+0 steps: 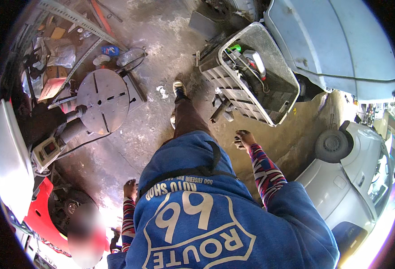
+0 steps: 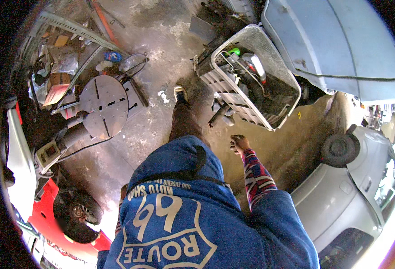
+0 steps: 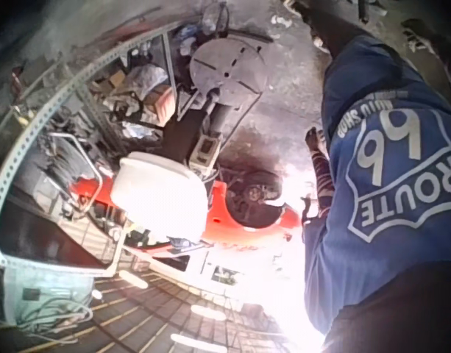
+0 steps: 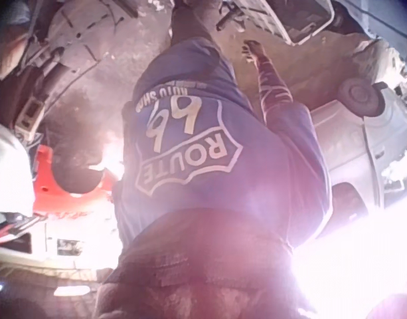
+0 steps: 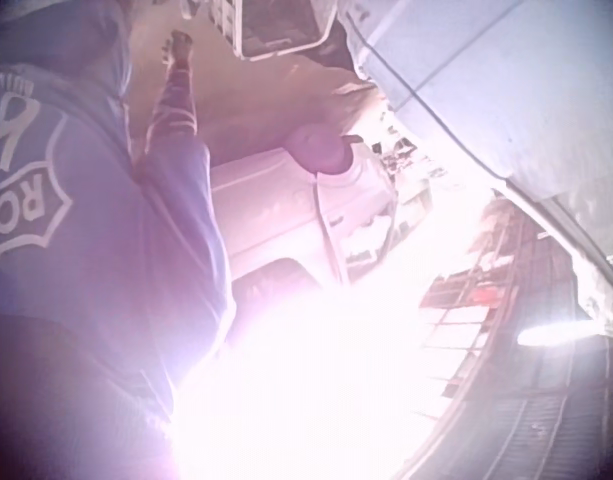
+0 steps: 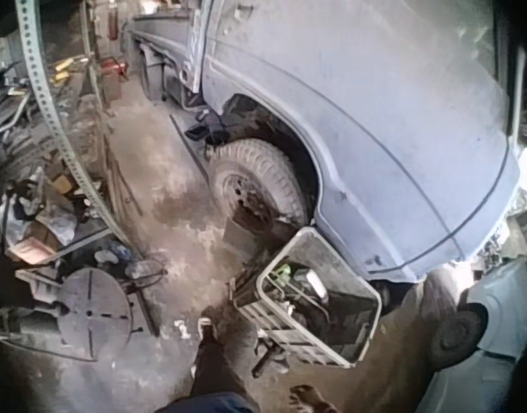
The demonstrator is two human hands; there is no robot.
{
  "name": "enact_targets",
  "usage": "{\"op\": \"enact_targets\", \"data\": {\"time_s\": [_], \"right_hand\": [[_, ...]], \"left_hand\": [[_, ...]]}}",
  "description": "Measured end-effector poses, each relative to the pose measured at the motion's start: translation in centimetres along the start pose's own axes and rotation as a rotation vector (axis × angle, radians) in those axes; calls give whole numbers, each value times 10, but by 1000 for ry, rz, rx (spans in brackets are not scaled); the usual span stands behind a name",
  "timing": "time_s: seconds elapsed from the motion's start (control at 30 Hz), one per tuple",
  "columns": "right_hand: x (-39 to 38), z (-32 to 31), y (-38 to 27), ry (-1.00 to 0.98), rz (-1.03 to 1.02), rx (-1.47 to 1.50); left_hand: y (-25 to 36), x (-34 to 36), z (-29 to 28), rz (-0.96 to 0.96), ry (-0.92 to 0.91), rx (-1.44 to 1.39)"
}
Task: The person sits on the floor and uses a hammer to repeatedly strike a white car fender panel, shaping and smoothing its surface. They rotate the panel to work on different edges and inspect the curvature. The person briefly stands to retrieve a metal bar from a tool cart before returning to the panel.
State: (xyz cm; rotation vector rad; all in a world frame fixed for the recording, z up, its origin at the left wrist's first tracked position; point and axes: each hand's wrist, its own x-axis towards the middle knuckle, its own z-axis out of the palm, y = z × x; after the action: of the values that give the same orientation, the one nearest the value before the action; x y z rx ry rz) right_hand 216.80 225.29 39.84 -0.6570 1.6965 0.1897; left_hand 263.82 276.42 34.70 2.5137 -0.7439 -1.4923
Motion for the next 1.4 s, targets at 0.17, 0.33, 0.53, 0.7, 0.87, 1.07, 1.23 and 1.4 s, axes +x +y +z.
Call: {"op": "enact_targets", "data": {"time_s": [0.17,0.33,0.53,0.7,0.87,1.07,1.23,1.4], "right_hand": [[-3,5,-24,909,-472,-742],[16,-26,-79,1025,-603,-930],[88,-47,-102,988,-804,-934],[103,-56,-97,1029,-949,-841],[100,-63,-96,957,-951,-688],[89,-76,-100,995,-952,-702],[97,-84,-87,1003,-924,-691],[121,-79,-66,991,-799,-725]], "left_hand": [[153,42,-68,-299,67,-631],[283,152,-16,166,-44,-100],[423,263,155,274,-476,155],[483,302,281,244,-434,140],[471,301,300,249,-718,53],[406,203,157,390,-468,245],[358,81,-3,266,-339,579],[339,-60,-139,203,-149,611]]}}
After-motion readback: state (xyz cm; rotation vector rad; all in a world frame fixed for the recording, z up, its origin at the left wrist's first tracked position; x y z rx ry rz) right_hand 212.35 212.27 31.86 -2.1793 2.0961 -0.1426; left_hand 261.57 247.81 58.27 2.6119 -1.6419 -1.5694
